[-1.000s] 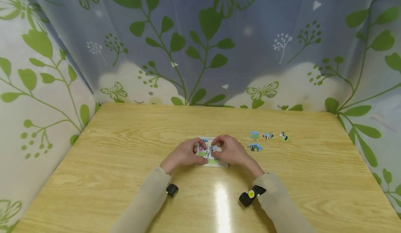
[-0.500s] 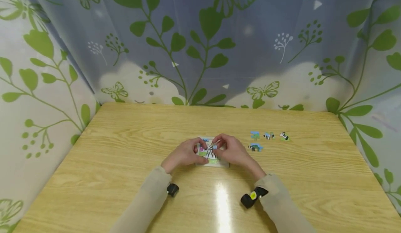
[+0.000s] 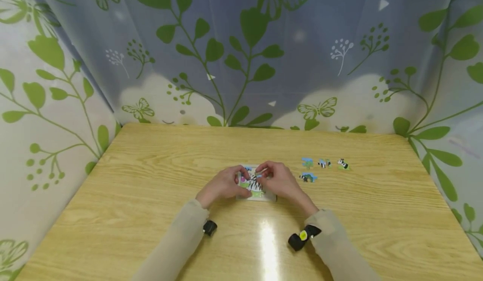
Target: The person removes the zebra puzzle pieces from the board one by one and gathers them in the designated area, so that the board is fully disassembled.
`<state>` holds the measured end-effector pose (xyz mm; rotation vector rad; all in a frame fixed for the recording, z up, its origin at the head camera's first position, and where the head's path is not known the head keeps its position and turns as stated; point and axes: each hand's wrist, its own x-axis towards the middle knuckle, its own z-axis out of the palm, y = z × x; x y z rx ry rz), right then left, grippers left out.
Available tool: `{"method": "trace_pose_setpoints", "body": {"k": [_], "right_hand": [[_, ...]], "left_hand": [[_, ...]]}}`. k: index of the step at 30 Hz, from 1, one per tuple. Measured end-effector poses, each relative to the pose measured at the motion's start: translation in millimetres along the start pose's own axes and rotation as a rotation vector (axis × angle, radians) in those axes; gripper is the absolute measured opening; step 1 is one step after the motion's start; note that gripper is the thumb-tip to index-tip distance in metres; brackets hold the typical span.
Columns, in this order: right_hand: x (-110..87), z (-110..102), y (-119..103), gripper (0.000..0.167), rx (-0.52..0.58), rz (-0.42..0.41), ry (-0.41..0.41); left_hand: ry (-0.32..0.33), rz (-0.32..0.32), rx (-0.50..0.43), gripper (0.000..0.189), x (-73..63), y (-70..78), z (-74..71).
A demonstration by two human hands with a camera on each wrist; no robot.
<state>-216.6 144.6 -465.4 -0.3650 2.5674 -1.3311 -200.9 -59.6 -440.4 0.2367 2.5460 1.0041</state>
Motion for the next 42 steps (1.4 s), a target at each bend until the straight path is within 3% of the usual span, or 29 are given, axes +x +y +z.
{"method": "trace_pose_setpoints", "body": {"k": [9, 21, 27, 38, 42], "right_hand": [[0.5, 1.1, -2.9, 0.020, -0.018, 0.050, 0.014], [-2.2, 0.7, 1.9, 0.018, 0.052, -0.032, 0.024], [-2.7, 0.4, 2.7, 0.018, 0.079, -0.033, 0.021], [-2.0, 3.4, -1.1, 0.018, 0.030, 0.005, 0.044], [-1.8, 3.2, -1.8, 0.018, 0.015, 0.008, 0.043]], "left_hand": [[0.005, -0.010, 0.012, 0.038, 1.5, 0.9, 2.9], [-0.004, -0.034, -0.007, 0.039, 1.6, 1.4, 2.2], [-0.009, -0.035, -0.008, 0.039, 1.0, 2.5, 1.4], [-0.057, 0.012, 0.026, 0.036, 1.2, 1.8, -3.9], [-0.047, 0.016, 0.046, 0.034, 1.9, 0.6, -3.5]]}}
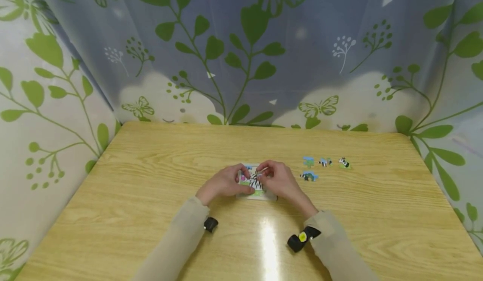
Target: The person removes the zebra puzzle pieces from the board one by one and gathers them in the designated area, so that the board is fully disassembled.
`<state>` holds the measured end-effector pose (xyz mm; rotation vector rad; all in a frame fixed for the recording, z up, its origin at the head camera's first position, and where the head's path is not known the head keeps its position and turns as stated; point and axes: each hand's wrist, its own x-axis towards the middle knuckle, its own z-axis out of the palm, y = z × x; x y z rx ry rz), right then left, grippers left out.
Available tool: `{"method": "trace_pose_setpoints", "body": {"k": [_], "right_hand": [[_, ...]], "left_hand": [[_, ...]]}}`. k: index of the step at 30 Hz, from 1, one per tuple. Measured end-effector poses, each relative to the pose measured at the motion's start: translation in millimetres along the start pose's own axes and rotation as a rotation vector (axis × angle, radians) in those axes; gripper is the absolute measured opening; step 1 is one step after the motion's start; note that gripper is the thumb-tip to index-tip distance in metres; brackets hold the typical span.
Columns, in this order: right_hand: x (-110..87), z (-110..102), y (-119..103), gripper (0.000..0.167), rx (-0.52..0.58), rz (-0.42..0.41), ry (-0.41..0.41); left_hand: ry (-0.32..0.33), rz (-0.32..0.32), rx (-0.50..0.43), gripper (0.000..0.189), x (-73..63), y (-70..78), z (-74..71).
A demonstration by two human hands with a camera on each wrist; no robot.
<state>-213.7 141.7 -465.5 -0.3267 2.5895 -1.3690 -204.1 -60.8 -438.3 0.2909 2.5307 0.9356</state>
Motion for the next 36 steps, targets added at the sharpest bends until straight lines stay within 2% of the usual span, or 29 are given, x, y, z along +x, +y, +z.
{"method": "trace_pose_setpoints", "body": {"k": [6, 10, 15, 20, 26, 30, 36], "right_hand": [[0.4, -0.3, -0.5, 0.018, -0.014, 0.006, -0.008], [1.3, -0.1, 0.1, 0.018, -0.004, 0.013, -0.014], [0.7, -2.7, 2.4, 0.019, 0.065, 0.018, 0.000], [-4.1, -10.5, 4.5, 0.021, 0.123, 0.022, 0.052], [-13.3, -27.2, 6.4, 0.022, 0.108, -0.009, 0.083], [-22.2, -40.3, 10.9, 0.024, 0.078, -0.025, 0.089], [-33.8, -56.9, 23.5, 0.026, 0.073, -0.042, 0.113]], "left_hand": [[0.052, -0.022, 0.045, 0.034, 1.1, 0.8, 4.4], [0.063, -0.037, 0.063, 0.034, 1.4, 1.5, 6.2], [0.064, -0.039, 0.067, 0.034, 0.7, 1.5, 6.2], [0.055, -0.013, 0.065, 0.035, 0.3, -0.5, 5.0], [-0.001, 0.068, -0.044, 0.033, -0.3, -10.6, 0.2], [-0.055, 0.092, -0.116, 0.033, -1.2, -16.3, -3.8], [-0.041, 0.097, -0.131, 0.033, -5.0, -16.1, -4.0]]}}
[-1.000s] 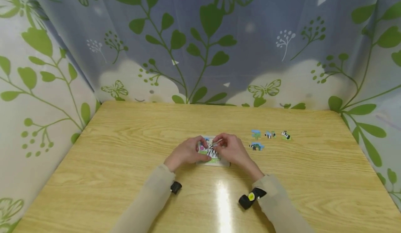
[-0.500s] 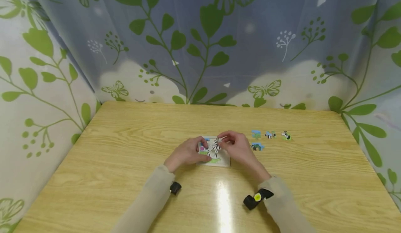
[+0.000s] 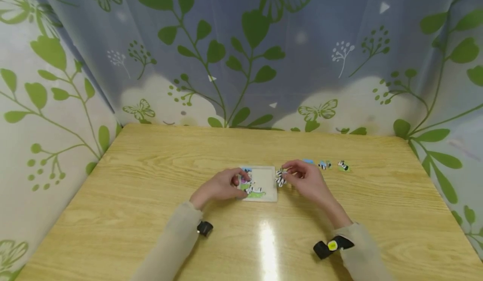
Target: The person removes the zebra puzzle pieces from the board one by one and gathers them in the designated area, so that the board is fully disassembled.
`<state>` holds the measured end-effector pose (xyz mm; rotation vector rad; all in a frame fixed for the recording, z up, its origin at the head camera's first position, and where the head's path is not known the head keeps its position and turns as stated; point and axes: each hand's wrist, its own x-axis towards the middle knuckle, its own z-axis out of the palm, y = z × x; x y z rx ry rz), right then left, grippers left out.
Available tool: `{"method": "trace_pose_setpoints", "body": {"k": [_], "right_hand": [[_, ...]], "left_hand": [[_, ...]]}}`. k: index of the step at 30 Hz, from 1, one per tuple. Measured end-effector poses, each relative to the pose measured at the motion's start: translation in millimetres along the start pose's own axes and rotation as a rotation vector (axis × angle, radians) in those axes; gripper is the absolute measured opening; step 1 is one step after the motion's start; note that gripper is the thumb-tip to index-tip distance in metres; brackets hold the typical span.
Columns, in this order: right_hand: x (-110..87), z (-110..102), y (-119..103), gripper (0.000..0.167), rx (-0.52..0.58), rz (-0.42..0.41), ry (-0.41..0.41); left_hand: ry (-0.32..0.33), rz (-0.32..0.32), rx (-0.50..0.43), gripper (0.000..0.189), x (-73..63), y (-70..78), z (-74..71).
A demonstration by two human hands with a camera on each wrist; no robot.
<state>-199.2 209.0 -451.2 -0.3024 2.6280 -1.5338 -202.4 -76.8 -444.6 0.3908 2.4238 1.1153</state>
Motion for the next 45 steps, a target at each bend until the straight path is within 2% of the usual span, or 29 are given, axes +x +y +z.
{"method": "trace_pose_setpoints", "body": {"k": [14, 24, 31, 45], "right_hand": [[-25.0, -40.0, 27.4, 0.028, -0.050, -0.019, 0.064], [-33.8, -66.4, 44.2, 0.026, -0.187, 0.008, 0.102], [-32.8, -77.2, 53.0, 0.022, -0.272, -0.021, 0.135], [-21.8, -84.9, 62.8, 0.023, -0.386, 0.030, 0.145]], "left_hand": [[0.013, -0.009, -0.012, 0.034, -2.7, -4.2, 0.8], [0.009, -0.012, -0.011, 0.033, -2.6, -4.3, -1.1], [0.006, -0.003, -0.024, 0.033, -1.0, -5.9, -1.4], [0.010, 0.006, -0.013, 0.034, 0.4, -5.5, -0.8]]}}
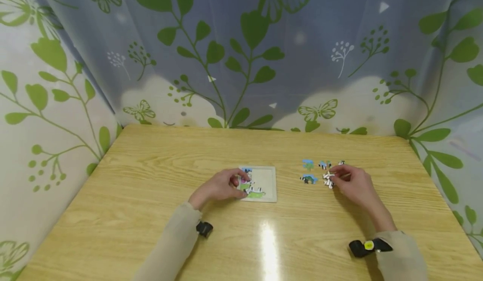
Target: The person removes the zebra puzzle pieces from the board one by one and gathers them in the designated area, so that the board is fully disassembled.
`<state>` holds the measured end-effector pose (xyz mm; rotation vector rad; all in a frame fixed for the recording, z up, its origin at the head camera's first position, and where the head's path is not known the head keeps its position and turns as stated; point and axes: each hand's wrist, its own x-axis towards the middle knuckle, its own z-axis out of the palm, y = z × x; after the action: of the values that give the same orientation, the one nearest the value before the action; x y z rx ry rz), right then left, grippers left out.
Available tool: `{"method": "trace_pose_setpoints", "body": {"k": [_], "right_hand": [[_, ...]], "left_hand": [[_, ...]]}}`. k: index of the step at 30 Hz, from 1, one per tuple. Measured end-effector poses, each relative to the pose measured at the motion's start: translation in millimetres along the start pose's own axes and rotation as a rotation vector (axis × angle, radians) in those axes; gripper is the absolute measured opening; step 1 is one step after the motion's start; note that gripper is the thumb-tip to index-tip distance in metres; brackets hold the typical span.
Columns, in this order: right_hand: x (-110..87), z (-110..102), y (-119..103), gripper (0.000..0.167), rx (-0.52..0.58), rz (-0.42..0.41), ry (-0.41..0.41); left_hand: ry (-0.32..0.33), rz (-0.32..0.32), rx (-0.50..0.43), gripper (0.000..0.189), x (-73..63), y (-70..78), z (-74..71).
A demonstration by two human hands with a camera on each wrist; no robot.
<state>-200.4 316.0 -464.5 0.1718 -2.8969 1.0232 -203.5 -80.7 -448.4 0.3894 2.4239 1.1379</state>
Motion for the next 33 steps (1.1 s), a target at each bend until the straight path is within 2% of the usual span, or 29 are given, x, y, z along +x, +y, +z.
{"method": "trace_pose_setpoints", "body": {"k": [7, 16, 19, 25, 33], "right_hand": [[-2.6, -1.7, -2.9, 0.025, 0.001, 0.008, 0.013], [-6.0, 7.4, -26.0, 0.023, 0.047, -0.082, -0.001], [-6.2, 12.2, -36.4, 0.022, 0.066, -0.115, -0.020], [-5.3, 23.8, -54.0, 0.020, 0.101, -0.141, -0.080], [-1.5, 43.4, -72.0, 0.020, 0.114, -0.190, -0.130]], "left_hand": [[0.000, 0.004, -0.004, 0.032, -0.3, -1.1, -0.6], [-0.012, 0.009, -0.038, 0.037, -1.9, -1.3, -3.6], [0.011, -0.012, -0.037, 0.037, -1.4, -1.6, -3.3], [0.071, -0.008, 0.012, 0.036, -2.9, -1.8, -6.1], [0.078, -0.007, 0.034, 0.034, -5.4, -3.9, -10.7]]}}
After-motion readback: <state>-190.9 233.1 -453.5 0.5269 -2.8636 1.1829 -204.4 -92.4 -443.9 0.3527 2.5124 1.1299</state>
